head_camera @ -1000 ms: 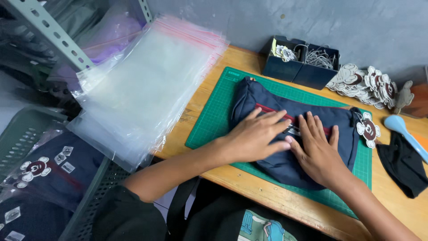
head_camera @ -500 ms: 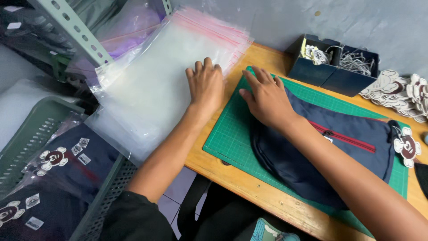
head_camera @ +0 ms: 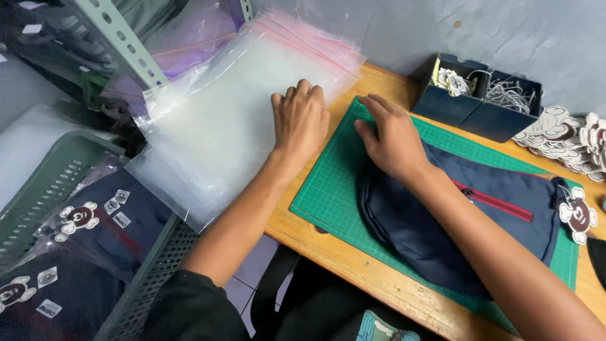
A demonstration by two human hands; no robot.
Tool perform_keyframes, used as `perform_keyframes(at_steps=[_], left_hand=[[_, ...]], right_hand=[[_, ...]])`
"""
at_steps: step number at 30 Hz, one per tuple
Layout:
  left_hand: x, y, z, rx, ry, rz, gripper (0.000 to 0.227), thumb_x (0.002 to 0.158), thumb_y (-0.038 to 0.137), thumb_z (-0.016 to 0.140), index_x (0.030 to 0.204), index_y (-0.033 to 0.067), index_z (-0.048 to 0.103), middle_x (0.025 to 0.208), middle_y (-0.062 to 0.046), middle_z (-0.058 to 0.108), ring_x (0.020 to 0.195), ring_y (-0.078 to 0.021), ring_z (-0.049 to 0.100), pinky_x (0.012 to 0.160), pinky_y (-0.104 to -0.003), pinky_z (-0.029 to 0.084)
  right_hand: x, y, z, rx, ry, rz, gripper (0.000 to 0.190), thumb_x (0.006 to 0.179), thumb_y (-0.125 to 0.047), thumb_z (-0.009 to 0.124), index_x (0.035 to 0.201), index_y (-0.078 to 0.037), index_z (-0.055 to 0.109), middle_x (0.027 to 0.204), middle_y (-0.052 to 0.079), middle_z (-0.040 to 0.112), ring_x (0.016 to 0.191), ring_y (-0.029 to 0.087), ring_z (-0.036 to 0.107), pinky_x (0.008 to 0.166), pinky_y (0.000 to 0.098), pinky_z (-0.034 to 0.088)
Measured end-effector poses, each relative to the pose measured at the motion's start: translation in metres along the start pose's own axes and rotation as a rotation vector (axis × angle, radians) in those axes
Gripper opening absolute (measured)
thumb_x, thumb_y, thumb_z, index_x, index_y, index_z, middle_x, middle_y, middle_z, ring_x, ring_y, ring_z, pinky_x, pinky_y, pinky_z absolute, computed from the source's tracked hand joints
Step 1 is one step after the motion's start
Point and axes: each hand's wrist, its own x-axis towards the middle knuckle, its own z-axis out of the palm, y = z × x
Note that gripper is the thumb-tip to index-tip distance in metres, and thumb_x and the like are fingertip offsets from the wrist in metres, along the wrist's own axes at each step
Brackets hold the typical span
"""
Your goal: The person folds a strap on a bag, places the bag and several stickers into a plastic sleeve, and wipes the sealed sleeve with a cloth.
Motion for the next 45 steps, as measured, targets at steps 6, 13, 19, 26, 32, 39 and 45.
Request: perform_keyframes(at_steps=[6, 13, 19, 26, 32, 39, 45], left_hand=[[-0.006, 0.031, -0.022, -0.269, 0.242, 0.348, 0.008, 0.102, 0.016, 0.066, 0.106, 0.0182, 0.059, 0.116, -0.004, 0.077, 0.113, -0.0280, 0.074, 0.097, -0.045, 0.049], [-0.027, 0.069, -0.026, -0.404, 0.220, 0.849, 0.006, 0.105, 0.008, 0.066, 0.105, 0.0113, 0.070, 0.133, -0.012, 0.078, 0.129, -0.0333, 0.073, 0.102, -0.049, 0.050], [-0.037, 0.088, -0.025, -0.391, -0.017, 0.897, 0.008, 0.097, 0.019, 0.072, 0.098, 0.0104, 0.071, 0.120, -0.013, 0.079, 0.120, -0.0362, 0.073, 0.100, -0.054, 0.048], [-0.028, 0.146, -0.024, -0.220, -0.450, 0.646, 0.030, 0.100, 0.029, 0.079, 0.122, 0.0077, 0.081, 0.098, -0.010, 0.079, 0.090, -0.0364, 0.081, 0.084, -0.050, 0.056], [-0.032, 0.150, -0.004, -0.331, -0.435, 0.533, 0.016, 0.099, 0.029, 0.080, 0.103, 0.0180, 0.070, 0.090, -0.006, 0.073, 0.089, -0.0390, 0.081, 0.081, -0.051, 0.062], [-0.036, 0.144, -0.006, -0.430, -0.474, 0.475, 0.023, 0.096, 0.026, 0.085, 0.104, 0.0205, 0.065, 0.086, -0.004, 0.070, 0.092, -0.0359, 0.081, 0.082, -0.050, 0.065], [-0.035, 0.146, -0.017, -0.478, -0.449, 0.463, 0.017, 0.097, 0.023, 0.083, 0.102, 0.0182, 0.068, 0.082, -0.006, 0.071, 0.088, -0.0370, 0.080, 0.078, -0.051, 0.065]], right_hand=[[-0.007, 0.024, -0.031, 0.806, 0.236, 0.437, 0.047, 0.123, -0.034, 0.062, 0.147, 0.006, 0.068, 0.130, 0.025, 0.079, 0.111, 0.032, 0.081, 0.091, 0.0430, 0.072], [-0.073, 0.023, -0.112, 1.132, 0.207, 0.697, 0.052, 0.104, -0.025, 0.075, 0.138, 0.014, 0.070, 0.119, 0.031, 0.083, 0.085, 0.037, 0.086, 0.073, 0.0486, 0.074], [-0.133, 0.017, -0.119, 1.041, 0.158, 0.807, 0.038, 0.090, 0.011, 0.083, 0.128, 0.013, 0.075, 0.105, 0.023, 0.084, 0.085, 0.033, 0.085, 0.084, 0.0443, 0.074], [-0.160, 0.039, -0.099, 0.998, 0.172, 0.786, 0.027, 0.093, 0.011, 0.086, 0.117, 0.017, 0.078, 0.095, 0.029, 0.083, 0.085, 0.035, 0.086, 0.083, 0.0485, 0.076], [-0.166, 0.043, -0.089, 1.043, 0.214, 0.798, 0.020, 0.105, -0.003, 0.081, 0.109, 0.016, 0.078, 0.091, 0.031, 0.083, 0.083, 0.034, 0.087, 0.081, 0.0444, 0.077], [-0.161, 0.017, -0.103, 1.037, 0.211, 0.793, 0.036, 0.118, -0.020, 0.069, 0.104, 0.012, 0.077, 0.092, 0.026, 0.084, 0.085, 0.030, 0.087, 0.084, 0.0441, 0.076], [-0.166, 0.036, -0.090, 1.025, 0.238, 0.756, 0.024, 0.107, -0.013, 0.083, 0.103, 0.010, 0.078, 0.085, 0.023, 0.080, 0.079, 0.031, 0.086, 0.079, 0.0418, 0.075]])
